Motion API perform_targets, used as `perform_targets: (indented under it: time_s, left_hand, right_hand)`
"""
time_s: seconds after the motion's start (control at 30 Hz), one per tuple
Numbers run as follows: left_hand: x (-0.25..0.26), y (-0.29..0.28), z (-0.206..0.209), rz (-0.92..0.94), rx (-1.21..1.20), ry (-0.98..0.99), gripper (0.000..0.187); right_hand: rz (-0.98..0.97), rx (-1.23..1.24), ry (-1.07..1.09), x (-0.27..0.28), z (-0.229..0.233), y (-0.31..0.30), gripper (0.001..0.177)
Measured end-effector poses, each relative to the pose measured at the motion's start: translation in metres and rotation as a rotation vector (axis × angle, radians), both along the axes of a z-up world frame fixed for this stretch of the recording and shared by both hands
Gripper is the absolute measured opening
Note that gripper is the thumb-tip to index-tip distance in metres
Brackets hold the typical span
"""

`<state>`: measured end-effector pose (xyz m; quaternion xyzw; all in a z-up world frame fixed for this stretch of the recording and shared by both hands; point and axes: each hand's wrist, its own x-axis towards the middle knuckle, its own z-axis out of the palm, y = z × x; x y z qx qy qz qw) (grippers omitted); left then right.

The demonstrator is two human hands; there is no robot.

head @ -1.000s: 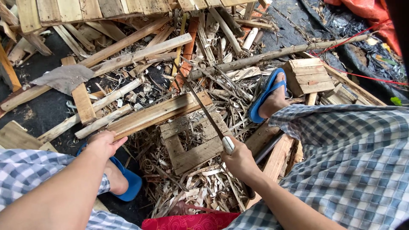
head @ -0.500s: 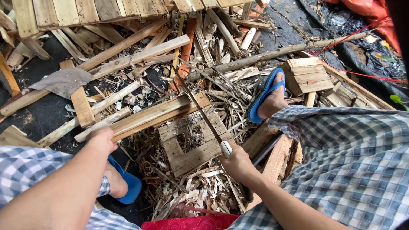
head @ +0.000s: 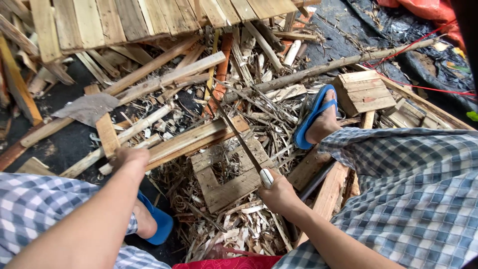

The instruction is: Shaving a piece of wood using a hand-held blade while sitting on the ground

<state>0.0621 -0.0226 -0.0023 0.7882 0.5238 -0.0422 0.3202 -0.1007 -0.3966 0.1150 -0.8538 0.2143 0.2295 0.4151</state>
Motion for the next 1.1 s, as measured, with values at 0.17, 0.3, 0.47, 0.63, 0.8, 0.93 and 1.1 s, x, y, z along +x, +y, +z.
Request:
perform_targets:
  time_s: [0.17, 0.3, 0.47, 0.63, 0.8, 0.93, 1.1]
  left_hand:
    - [-0.006, -0.094, 0.098, 0.113, -0.381, -0.487, 0.039]
    - [0.019, -0.115, 0.075, -0.889, 0.151, -0.150, 0.058]
    - [0.052, -0.144, 0.043, -1.226, 0.224, -0.020, 0.080]
    - [0.073, -0.148, 0.010, -1.318, 0.175, 0.113, 0.111]
    - [0.062, -0.154, 0.013, -1.345, 0.154, 0.280, 0.115]
    - [0.083, -0.156, -0.004, -1.313, 0.098, 0.328, 0.093]
    - [0.078, -0.157, 0.006, -1.328, 0.106, 0.208, 0.065]
  right_hand:
    - [0.021, -0.044, 0.005, 0.002, -0.010, -0.005, 0.061]
    - [0.026, -0.069, 0.007, 0.004, -0.002, -0.004, 0.055]
    - [0.032, -0.003, 0.000, 0.005, -0.009, -0.008, 0.054]
    - [-0.001, 0.032, 0.081, 0.010, 0.043, 0.004, 0.056]
    - [-0.029, 0.046, 0.137, 0.012, 0.050, 0.002, 0.059]
    - [-0.021, 0.061, 0.125, 0.014, 0.055, 0.003, 0.058]
    - [-0.032, 0.077, 0.128, 0.016, 0.065, 0.005, 0.058]
